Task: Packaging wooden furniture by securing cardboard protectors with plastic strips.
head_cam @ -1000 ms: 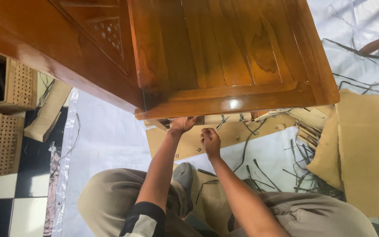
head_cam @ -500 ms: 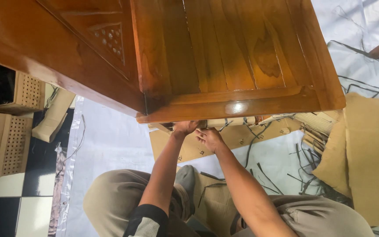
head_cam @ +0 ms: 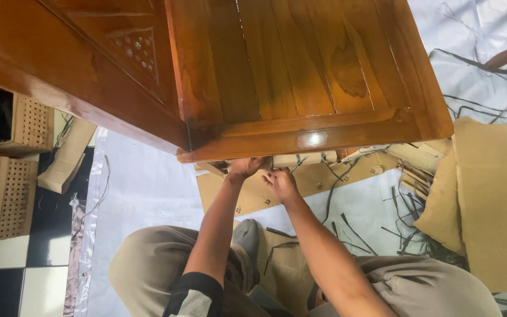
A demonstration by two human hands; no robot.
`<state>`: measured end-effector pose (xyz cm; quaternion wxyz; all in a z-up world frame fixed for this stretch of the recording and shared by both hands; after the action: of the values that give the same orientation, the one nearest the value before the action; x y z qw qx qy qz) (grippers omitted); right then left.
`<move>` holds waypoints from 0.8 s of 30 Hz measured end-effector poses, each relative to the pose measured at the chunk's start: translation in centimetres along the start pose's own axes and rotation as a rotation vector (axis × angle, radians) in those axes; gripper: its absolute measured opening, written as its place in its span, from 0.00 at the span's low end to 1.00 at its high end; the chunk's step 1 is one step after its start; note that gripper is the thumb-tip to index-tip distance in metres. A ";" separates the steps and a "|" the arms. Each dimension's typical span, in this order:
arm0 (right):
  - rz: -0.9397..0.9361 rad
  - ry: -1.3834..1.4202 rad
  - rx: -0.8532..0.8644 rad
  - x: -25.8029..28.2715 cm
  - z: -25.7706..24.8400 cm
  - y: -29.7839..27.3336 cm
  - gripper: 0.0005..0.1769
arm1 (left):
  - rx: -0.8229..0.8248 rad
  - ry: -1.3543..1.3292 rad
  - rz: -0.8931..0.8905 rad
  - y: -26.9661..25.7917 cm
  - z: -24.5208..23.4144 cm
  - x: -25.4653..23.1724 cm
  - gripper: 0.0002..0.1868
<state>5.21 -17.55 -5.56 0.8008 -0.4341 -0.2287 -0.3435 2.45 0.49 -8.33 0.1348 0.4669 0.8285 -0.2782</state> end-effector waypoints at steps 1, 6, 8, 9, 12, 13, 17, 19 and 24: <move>0.020 0.091 -0.009 -1.4 -1.2 1.8 0.21 | -0.002 0.006 0.014 0.0 -0.1 0.0 0.33; -0.038 0.209 0.026 2.7 4.4 -2.8 0.24 | -0.011 -0.003 0.003 0.9 -0.3 0.9 0.33; -0.056 0.238 0.044 1.6 3.5 -1.6 0.26 | -0.016 -0.006 -0.002 1.2 -0.7 1.2 0.33; -0.091 0.233 0.045 0.6 2.2 -0.6 0.25 | -0.012 -0.011 -0.003 1.2 -0.5 1.3 0.33; -0.237 -0.046 0.103 0.4 1.0 -0.5 0.18 | -0.002 -0.021 -0.006 1.1 0.0 1.6 0.33; -0.347 -0.320 0.162 1.0 1.2 -0.8 0.13 | 0.000 -0.025 -0.006 1.1 0.1 1.6 0.33; -1.152 -1.600 0.409 0.6 0.8 -0.6 0.10 | 0.006 -0.033 -0.001 1.5 0.4 1.7 0.33; -0.350 -0.450 -0.020 1.9 3.3 -4.2 0.06 | 0.013 -0.044 0.001 1.6 0.8 1.6 0.33; -0.343 -0.759 -0.094 2.7 3.1 -5.3 0.11 | -0.005 -0.008 0.048 -0.5 -0.6 -0.7 0.32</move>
<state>2.79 -17.91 0.76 0.5702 -0.5218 -0.5605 -0.2976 2.39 0.10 -7.37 0.1460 0.4853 0.8172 -0.2745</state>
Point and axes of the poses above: each hand's wrist, its own y-axis towards the middle knuckle, its own z-axis out of the palm, x = y × z, the point moved 1 cm from there along y, towards the middle knuckle, and after that the axes turned 12 degrees about -z, right-handed, at the moved point
